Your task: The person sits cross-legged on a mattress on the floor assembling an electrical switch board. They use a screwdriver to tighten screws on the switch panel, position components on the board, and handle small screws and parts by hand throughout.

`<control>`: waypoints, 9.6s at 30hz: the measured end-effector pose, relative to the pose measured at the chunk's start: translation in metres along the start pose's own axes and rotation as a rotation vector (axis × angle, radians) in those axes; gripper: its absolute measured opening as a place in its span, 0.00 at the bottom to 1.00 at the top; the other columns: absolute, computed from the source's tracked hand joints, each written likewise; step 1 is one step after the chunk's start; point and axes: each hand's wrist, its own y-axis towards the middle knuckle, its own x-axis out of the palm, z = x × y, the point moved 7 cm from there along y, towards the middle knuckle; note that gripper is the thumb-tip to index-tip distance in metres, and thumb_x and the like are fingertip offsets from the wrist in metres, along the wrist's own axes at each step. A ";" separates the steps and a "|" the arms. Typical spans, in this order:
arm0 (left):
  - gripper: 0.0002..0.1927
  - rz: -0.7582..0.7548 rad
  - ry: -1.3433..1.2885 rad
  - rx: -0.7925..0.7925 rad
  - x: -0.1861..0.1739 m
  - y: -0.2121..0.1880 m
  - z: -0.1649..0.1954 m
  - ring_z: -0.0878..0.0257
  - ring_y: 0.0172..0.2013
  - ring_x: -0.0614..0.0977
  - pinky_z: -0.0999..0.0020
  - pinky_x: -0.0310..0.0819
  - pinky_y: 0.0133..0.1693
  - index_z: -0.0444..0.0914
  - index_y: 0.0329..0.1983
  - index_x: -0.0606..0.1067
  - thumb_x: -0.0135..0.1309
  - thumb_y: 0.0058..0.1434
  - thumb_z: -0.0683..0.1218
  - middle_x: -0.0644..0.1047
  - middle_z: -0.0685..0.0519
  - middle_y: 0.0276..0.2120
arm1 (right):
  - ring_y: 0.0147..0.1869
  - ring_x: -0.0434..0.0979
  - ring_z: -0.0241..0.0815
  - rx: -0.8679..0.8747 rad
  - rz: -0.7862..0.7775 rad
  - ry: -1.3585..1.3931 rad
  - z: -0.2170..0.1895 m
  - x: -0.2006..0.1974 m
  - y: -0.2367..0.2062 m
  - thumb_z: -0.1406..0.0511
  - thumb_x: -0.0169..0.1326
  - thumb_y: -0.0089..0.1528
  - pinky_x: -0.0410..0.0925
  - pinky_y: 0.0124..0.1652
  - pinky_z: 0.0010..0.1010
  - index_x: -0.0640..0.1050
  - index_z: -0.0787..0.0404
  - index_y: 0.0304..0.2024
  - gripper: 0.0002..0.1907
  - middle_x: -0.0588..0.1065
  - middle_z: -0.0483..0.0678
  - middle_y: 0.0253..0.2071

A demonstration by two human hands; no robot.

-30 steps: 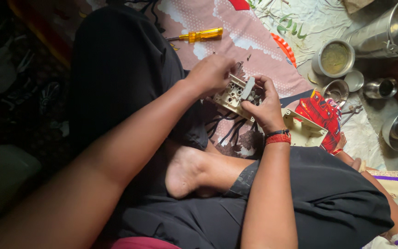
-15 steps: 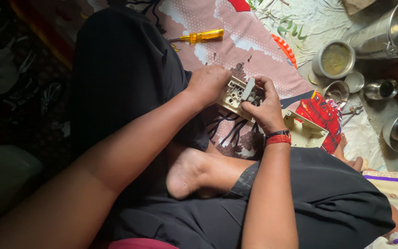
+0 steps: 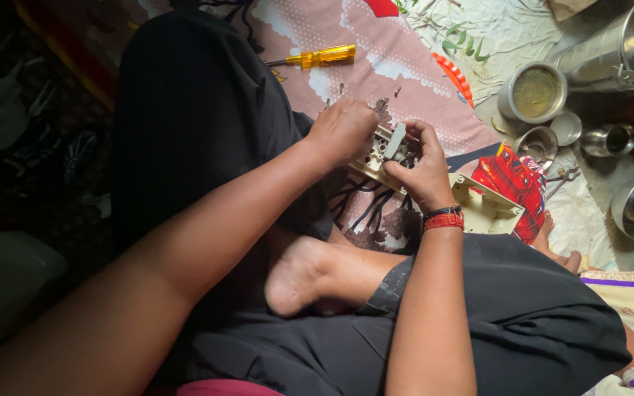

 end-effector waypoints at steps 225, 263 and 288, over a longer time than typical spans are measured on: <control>0.06 -0.085 -0.187 0.011 0.011 0.007 -0.024 0.42 0.33 0.82 0.51 0.76 0.37 0.38 0.30 0.81 0.59 0.51 0.45 0.80 0.41 0.27 | 0.53 0.77 0.52 -0.232 0.148 -0.781 -0.045 0.030 -0.006 0.64 0.77 0.41 0.68 0.52 0.42 0.80 0.53 0.52 0.35 0.75 0.47 0.48; 0.27 -0.153 -0.180 0.219 0.013 -0.019 -0.005 0.44 0.46 0.78 0.54 0.74 0.47 0.38 0.41 0.77 0.74 0.39 0.49 0.75 0.45 0.42 | 0.61 0.73 0.55 -0.239 0.034 -0.609 -0.018 0.013 -0.007 0.63 0.78 0.41 0.67 0.59 0.42 0.77 0.59 0.50 0.36 0.74 0.52 0.54; 0.13 0.173 -0.179 -0.251 -0.009 -0.007 -0.058 0.46 0.46 0.82 0.52 0.74 0.48 0.42 0.43 0.81 0.58 0.53 0.39 0.82 0.43 0.42 | 0.59 0.74 0.48 -0.224 0.064 -0.909 -0.038 0.020 -0.014 0.60 0.74 0.45 0.59 0.62 0.48 0.83 0.51 0.50 0.29 0.76 0.42 0.53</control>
